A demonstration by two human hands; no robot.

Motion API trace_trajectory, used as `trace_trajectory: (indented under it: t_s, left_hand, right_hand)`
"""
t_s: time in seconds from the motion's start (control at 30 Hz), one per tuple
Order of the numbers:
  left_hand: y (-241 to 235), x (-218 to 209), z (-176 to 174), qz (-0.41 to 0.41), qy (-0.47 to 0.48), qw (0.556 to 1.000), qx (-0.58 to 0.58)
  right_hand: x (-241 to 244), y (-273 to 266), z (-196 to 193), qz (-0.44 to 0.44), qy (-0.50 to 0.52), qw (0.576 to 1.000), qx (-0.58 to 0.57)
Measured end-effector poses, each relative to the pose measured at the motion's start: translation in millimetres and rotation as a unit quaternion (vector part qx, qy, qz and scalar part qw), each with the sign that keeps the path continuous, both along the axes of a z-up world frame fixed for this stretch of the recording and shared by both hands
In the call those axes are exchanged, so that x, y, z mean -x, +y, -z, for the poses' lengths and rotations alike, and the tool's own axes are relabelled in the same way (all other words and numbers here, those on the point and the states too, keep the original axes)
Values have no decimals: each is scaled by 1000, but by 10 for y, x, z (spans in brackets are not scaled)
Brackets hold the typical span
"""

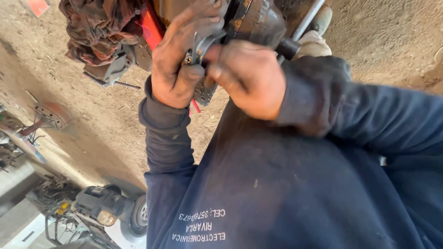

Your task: Sanding and inspecting a small metal engine component using an abrasive strip.

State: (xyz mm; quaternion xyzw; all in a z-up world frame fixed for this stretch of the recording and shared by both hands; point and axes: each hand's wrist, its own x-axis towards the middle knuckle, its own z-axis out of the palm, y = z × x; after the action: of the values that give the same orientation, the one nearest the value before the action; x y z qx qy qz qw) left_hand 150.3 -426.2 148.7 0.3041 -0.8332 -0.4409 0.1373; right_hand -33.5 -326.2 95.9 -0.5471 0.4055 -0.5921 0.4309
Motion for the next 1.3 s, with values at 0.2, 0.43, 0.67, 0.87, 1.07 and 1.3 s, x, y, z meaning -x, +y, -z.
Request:
trace_trajectory:
  t_s: [0.2,0.43,0.67,0.87,1.07,1.3]
  left_hand:
    - [-26,83,-113,-4,-9,999,-34]
    - [-89,94,-91,13,-1,1000,-14]
    - [-125,144,-159,27,31,998,-45]
    - [-127,95,-69,21,56,998,-24]
    - [-141,100,-83,23,46,998,-25]
    - [-167,117,-114,27,37,999,-7]
  right_hand:
    - [567,-486,-143,-48,436,829,348]
    - [-45,135,25,-6,24,1000,-6]
    - [547,-370,-215,12,478,817,322]
    - [303,-246,-114,14,348,909,229]
    - [339,-327,-168,34,380,889,253]
    - [398,-329,-168,3,380,892,246]
